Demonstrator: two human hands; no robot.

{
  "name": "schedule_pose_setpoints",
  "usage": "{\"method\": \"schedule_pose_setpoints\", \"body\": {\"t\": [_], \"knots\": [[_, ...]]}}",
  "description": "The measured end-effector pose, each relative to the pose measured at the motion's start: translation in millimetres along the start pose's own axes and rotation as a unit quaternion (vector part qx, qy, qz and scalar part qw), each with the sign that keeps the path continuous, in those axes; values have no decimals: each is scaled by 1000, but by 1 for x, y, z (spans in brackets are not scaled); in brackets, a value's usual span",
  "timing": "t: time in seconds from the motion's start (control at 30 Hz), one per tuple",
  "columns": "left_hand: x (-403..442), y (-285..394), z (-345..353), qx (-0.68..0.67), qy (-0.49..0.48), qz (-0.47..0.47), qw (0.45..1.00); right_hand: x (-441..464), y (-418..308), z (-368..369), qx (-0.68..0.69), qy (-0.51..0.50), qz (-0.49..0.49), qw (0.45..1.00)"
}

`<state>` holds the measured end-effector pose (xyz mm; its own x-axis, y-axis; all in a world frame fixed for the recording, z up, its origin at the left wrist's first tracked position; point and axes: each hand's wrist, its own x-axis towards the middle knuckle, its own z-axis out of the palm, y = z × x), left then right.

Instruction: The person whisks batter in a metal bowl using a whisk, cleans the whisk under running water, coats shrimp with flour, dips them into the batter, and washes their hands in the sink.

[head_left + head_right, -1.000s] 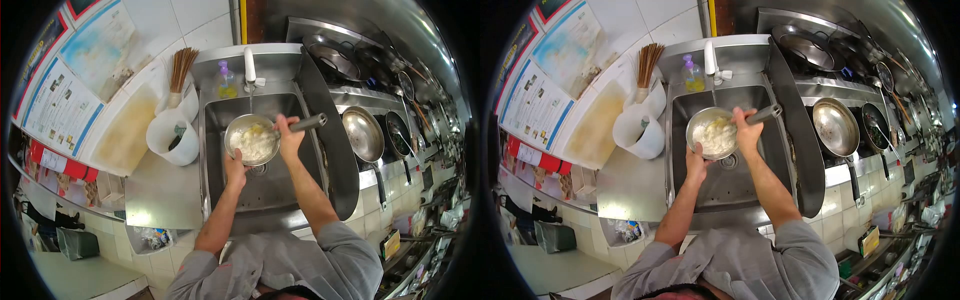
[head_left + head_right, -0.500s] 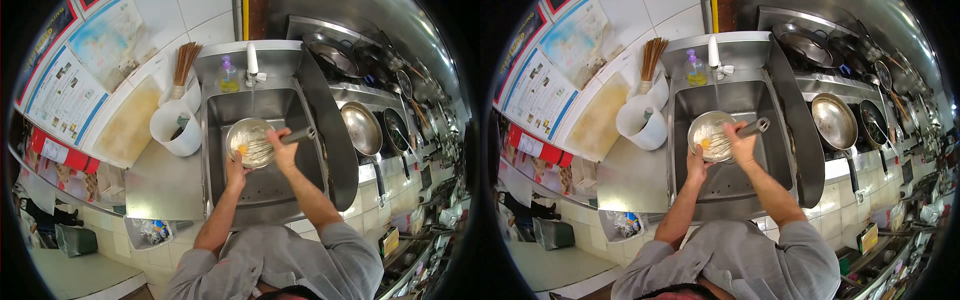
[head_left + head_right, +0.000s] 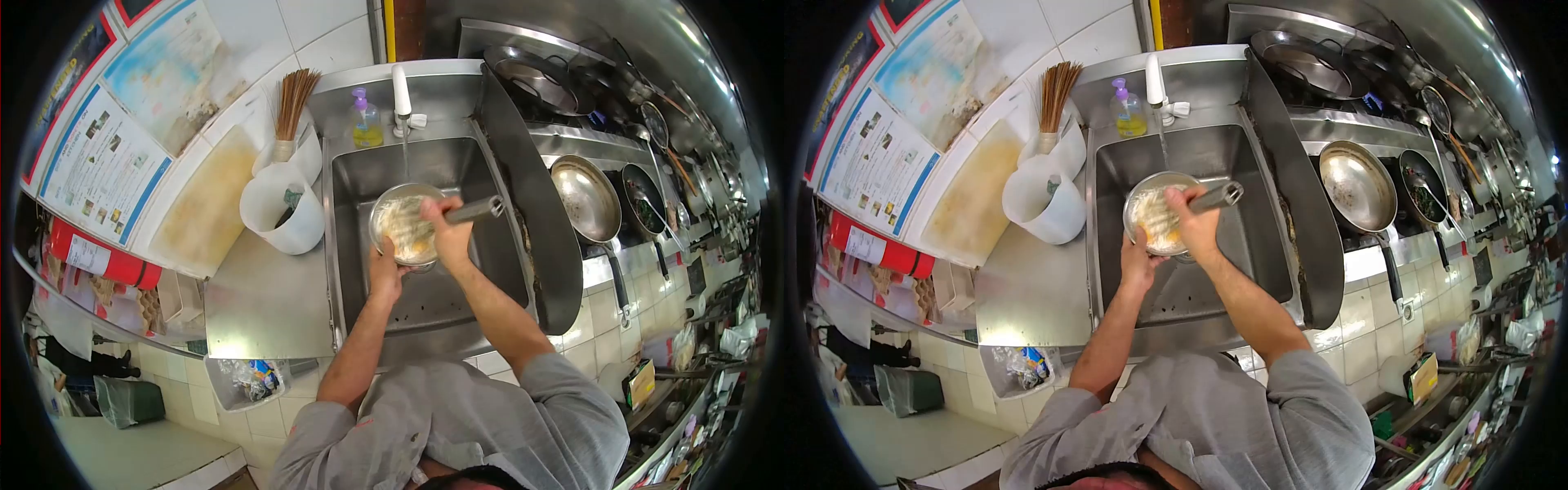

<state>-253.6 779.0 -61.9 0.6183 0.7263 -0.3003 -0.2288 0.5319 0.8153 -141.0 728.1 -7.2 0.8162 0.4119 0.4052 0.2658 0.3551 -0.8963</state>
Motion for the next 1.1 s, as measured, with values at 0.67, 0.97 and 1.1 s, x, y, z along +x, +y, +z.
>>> {"method": "schedule_pose_setpoints", "body": {"t": [0.67,0.97,1.1], "knots": [[13,6,5,4,41,21,999,18,3,-19,51,-2,59,997],[27,14,13,-17,64,18,998,41,10,-15,40,20,59,997],[37,9,24,-12,41,31,999,45,28,5,50,99,1,994]]}}
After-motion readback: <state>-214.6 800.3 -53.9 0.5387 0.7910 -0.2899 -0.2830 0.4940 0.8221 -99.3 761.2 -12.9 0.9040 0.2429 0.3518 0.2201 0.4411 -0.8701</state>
